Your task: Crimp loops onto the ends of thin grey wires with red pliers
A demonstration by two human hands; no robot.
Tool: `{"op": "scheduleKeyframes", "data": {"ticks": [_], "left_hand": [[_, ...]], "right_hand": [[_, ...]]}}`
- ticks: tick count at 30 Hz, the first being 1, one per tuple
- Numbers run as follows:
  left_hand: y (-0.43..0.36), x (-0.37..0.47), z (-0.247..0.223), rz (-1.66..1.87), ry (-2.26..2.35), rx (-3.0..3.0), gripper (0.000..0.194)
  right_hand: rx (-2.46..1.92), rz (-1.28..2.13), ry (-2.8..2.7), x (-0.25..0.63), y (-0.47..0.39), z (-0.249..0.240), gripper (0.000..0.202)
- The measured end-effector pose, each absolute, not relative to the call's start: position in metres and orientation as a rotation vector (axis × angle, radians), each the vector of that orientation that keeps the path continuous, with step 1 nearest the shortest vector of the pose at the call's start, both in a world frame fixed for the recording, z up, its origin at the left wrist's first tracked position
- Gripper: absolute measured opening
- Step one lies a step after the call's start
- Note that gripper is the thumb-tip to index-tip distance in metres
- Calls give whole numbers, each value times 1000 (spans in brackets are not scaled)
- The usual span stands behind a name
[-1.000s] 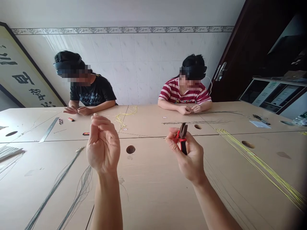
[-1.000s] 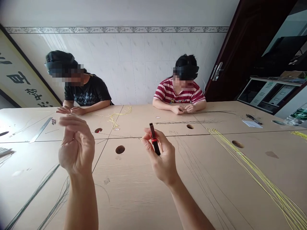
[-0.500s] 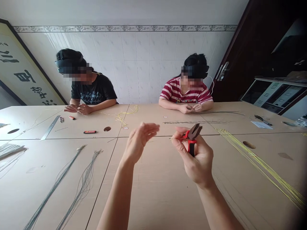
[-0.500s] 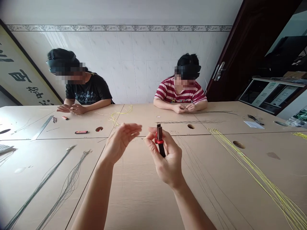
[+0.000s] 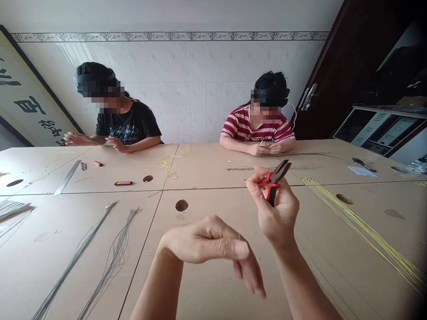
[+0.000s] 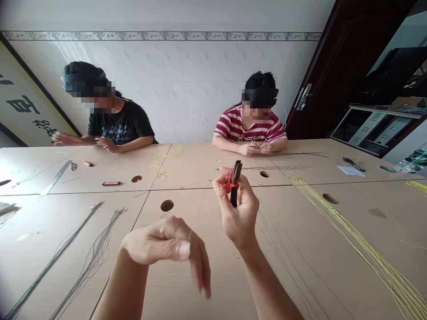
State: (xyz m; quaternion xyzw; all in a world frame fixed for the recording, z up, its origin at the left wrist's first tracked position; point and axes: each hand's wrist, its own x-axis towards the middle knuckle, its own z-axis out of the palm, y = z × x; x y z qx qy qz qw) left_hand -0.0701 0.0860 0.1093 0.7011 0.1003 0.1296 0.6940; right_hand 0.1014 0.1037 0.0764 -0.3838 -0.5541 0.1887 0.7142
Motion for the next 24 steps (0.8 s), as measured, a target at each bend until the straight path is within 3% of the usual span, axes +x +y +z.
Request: {"op": "scheduleKeyframes", "data": {"ticks": [4,8,11,13,18,24], "left_hand": [[70,-65,111,481,-2,1462,53],[58,-63,121,1184,149,1211,59],[61,-66,127,1732,362,934,45],[70,-69,128,1884,375,860,40],[98,-66,118,1936,378,826,43],[99,-47,106,1563,631,1095,36]], "right_hand": [[-862,446,-1220,98,106,73,22],[-871,483,-1223,93,104,71,21],[-875,502,-1254,87,100,70,21],[-864,517,-1290,84,97,69,21],[-830,534,-1384,77,91,68,23],[-795,471,-1419,77,89,71,24]]}}
